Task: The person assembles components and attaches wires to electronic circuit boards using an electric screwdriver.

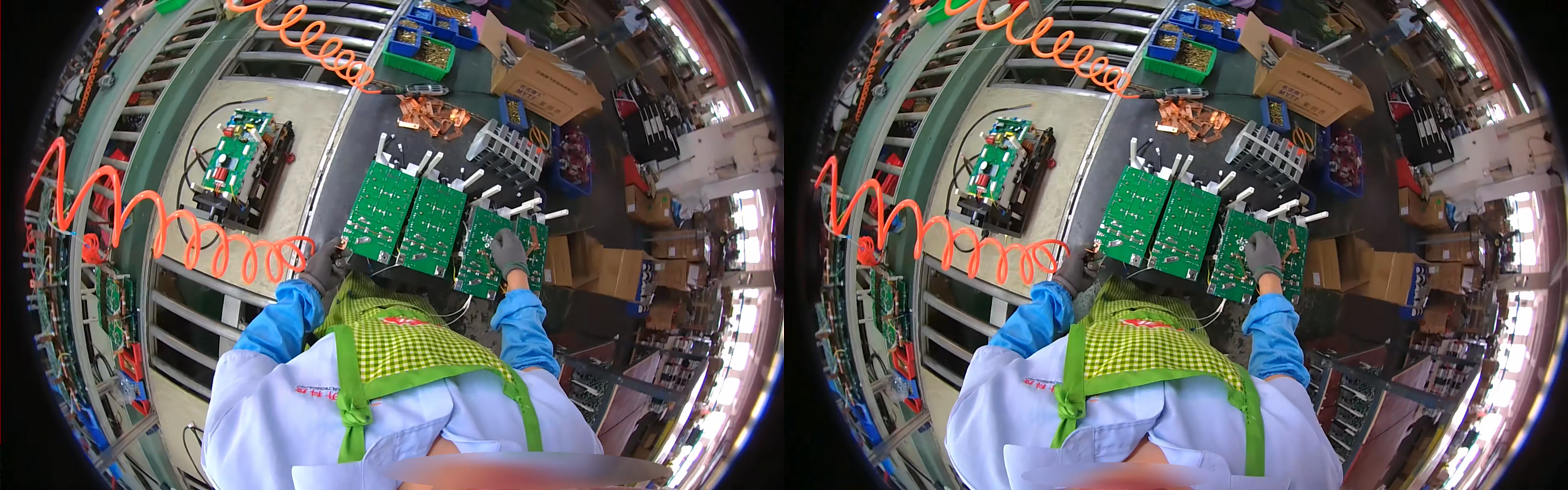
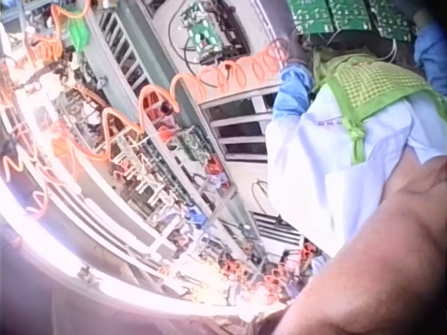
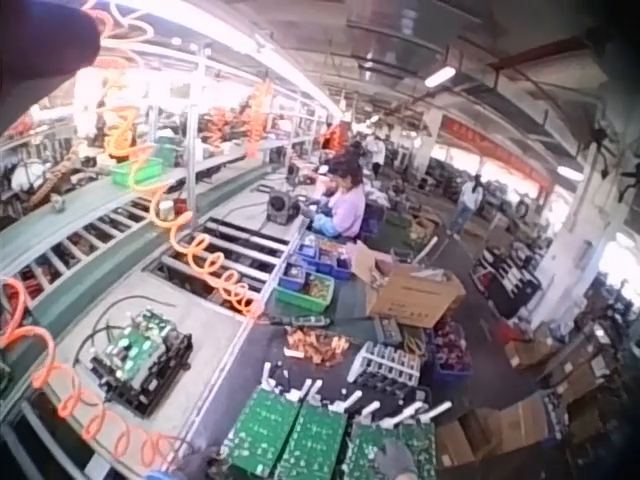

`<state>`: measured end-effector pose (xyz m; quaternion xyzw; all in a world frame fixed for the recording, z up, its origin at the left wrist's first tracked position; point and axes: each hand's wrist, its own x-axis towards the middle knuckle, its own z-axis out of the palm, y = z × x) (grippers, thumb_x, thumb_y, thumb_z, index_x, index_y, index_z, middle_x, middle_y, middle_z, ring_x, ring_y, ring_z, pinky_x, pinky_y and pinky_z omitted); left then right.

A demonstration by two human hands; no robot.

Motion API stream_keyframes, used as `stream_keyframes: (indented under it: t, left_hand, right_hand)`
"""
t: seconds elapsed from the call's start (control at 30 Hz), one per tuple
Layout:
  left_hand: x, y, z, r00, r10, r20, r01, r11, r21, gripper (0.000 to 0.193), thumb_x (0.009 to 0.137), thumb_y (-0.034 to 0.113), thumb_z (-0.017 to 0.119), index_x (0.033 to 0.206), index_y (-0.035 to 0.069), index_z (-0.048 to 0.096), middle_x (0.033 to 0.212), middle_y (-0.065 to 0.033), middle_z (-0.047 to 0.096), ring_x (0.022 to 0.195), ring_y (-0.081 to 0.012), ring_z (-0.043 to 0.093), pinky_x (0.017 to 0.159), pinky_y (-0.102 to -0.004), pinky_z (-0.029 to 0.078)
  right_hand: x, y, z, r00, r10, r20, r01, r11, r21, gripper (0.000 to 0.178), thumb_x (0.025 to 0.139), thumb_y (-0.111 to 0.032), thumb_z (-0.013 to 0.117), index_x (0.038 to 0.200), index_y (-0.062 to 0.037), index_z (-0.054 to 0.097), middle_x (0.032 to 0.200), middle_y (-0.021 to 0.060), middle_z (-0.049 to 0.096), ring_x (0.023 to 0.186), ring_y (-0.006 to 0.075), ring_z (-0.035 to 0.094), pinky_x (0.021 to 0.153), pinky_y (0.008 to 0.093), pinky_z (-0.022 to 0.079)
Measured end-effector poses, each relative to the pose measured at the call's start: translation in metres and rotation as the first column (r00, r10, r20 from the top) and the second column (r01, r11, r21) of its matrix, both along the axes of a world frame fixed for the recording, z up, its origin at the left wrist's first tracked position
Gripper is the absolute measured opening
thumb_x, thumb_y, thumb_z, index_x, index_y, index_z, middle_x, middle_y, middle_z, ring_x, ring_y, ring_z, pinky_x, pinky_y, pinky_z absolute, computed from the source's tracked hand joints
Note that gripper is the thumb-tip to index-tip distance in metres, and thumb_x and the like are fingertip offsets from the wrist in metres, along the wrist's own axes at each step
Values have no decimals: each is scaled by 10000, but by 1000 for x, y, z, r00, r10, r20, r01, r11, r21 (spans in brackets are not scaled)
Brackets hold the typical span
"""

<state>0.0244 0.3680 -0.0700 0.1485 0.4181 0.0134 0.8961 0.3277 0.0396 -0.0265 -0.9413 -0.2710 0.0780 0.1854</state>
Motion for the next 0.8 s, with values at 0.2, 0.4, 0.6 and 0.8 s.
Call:
stream_keyframes:
  t: [0.2, 0.4, 0.6, 0.8]
  left_hand:
    - [5, 1, 10, 1000, -29, 6, 29, 999, 17, 169, 873, 301, 560, 855, 133, 544, 686, 12, 531, 460, -45, 405, 358, -143, 271]
    - [-2, 2, 3, 1000, -28, -3, 28, 999, 37, 202, 899, 313, 533, 937, 114, 536, 735, -13, 544, 486, -58, 427, 351, -139, 303]
    - [0, 1, 5, 995, -89, -50, 90, 995, 33, 149, 881, 273, 530, 894, 127, 552, 707, 3, 542, 465, -53, 429, 345, -131, 308]
    - [-4, 7, -12, 992, -88, 93, 85, 995, 43, 110, 890, 226, 498, 914, 130, 546, 705, 27, 519, 466, -45, 417, 355, -129, 307]
  right_hand:
    - [1, -4, 3, 1000, -21, 0, 21, 998, 66, 151, 800, -155, 562, 905, -48, 540, 871, 195, 608, 824, 379, 590, 719, 452, 466]
    - [-2, -9, -8, 1000, -9, 12, 9, 1000, 14, 168, 807, -154, 571, 959, -87, 549, 867, 183, 612, 844, 395, 573, 729, 463, 465]
    - [-7, -14, -6, 996, -78, -32, 81, 992, 98, 160, 780, -132, 534, 918, -66, 583, 902, 187, 613, 875, 374, 578, 749, 459, 464]
    - [0, -7, 14, 984, -152, 88, 142, 984, 111, 186, 810, -165, 531, 949, -59, 595, 927, 184, 620, 893, 371, 584, 756, 443, 464]
